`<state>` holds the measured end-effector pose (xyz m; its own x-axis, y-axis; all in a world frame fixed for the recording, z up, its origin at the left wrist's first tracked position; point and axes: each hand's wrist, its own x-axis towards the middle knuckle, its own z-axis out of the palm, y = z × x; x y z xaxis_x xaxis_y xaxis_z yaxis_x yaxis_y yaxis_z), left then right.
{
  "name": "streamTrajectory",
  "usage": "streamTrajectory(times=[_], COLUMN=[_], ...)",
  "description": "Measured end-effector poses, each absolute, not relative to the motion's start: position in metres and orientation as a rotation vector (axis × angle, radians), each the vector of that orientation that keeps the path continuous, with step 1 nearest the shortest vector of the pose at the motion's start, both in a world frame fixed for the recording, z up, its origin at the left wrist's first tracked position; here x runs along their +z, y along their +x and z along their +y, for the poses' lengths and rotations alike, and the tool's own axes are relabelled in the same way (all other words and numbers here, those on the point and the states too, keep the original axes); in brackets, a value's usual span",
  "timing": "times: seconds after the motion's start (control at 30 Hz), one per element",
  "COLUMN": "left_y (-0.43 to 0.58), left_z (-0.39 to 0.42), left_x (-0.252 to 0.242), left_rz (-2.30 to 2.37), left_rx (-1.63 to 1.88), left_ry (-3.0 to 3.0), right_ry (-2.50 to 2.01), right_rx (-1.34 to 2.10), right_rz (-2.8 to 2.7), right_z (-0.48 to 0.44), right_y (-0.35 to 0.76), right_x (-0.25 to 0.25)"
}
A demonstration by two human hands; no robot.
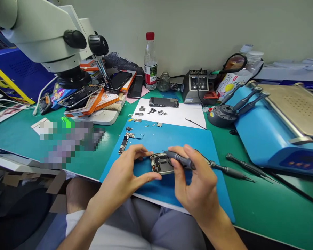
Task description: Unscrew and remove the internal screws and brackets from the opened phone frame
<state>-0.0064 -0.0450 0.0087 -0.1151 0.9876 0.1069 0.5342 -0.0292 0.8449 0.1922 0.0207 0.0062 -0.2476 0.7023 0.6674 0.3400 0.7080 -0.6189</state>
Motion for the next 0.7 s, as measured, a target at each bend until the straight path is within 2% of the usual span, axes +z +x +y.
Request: streamTrajectory(times=[0.33,0.47,0.7], left_y=[-0.002,0.000,0.000], left_z=[-0.040,-0.040,-0.041], left_x=[0.002,0.002,0.000], left_rz=[1.741,1.785,1.832], left_rx=[1.248,1.235,1.272], left_ry=[1.564,1.565,1.667], right_ry=[-0.835,-0.928,-0.796], right_rx=[-0.022,-0.052,0.041], right_rz=[-2.167,-2.167,-2.226], right_z=[0.014,0.009,0.013], right_y=[0.196,0.189,0.192], right_x=[0.001,0.007,0.007])
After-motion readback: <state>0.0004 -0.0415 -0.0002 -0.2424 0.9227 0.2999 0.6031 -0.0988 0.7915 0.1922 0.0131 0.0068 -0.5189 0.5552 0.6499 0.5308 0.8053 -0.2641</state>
